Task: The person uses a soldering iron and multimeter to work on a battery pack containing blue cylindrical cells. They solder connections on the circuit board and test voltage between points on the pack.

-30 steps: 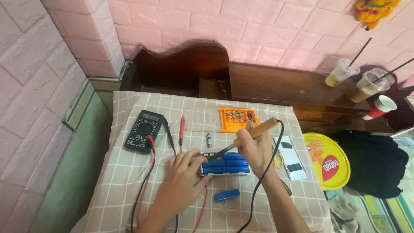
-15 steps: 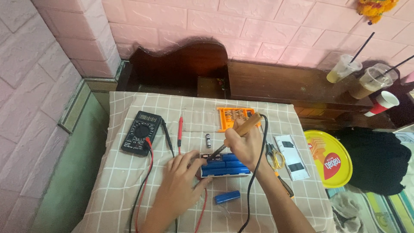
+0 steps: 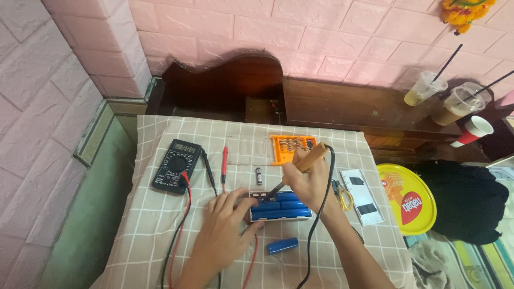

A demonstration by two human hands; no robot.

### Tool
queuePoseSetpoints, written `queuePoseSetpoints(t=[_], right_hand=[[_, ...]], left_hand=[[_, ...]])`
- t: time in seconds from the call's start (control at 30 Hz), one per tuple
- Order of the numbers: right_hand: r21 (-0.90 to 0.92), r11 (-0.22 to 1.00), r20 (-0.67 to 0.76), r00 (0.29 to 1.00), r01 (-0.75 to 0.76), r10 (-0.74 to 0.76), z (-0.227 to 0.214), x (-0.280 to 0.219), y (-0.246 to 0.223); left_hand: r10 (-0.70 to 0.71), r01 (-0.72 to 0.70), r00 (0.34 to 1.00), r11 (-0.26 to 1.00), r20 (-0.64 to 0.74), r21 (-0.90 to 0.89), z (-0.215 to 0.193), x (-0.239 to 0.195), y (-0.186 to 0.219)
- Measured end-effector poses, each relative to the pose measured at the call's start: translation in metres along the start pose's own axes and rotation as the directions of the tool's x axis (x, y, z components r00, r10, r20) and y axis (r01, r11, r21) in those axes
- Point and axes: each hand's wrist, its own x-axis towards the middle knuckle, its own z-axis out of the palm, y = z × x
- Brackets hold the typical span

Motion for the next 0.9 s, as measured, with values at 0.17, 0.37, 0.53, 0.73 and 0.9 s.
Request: queuePoseSetpoints(t=[0.17,0.37,0.53,0.73,0.9], right_hand=[[-0.023,0.997,0.006,0.998,0.07,-0.07,-0.004,-0.002,0.0],[-0.069,0.996,-0.023,0.998,-0.052,0.05,-0.008,-0.006,0.0],[-0.108,0.993,-0.048,0.998,0.044,-0.05,-0.013,-0.014,0.001],[-0.089,0.995,-0.072,0.997,-0.035,0.029,-0.021,-0.019,0.003],[-0.043,0.999,-0.077,0.997,-0.028,0.025,-0.02,-0.02,-0.003]], left_hand=[[-0.136,0.123,0.978,0.988,0.155,0.094,-0.001,0.007,0.005],[-0.09,0.089,0.993,0.996,0.073,0.019,-0.001,0.002,0.003],[-0.142,0.136,0.981,0.989,0.132,0.048,-0.002,0.006,0.007],[-0.088,0.086,0.993,0.996,0.074,0.025,-0.001,0.002,0.002],[-0.032,0.031,0.999,0.999,0.019,0.029,0.005,0.002,-0.001]])
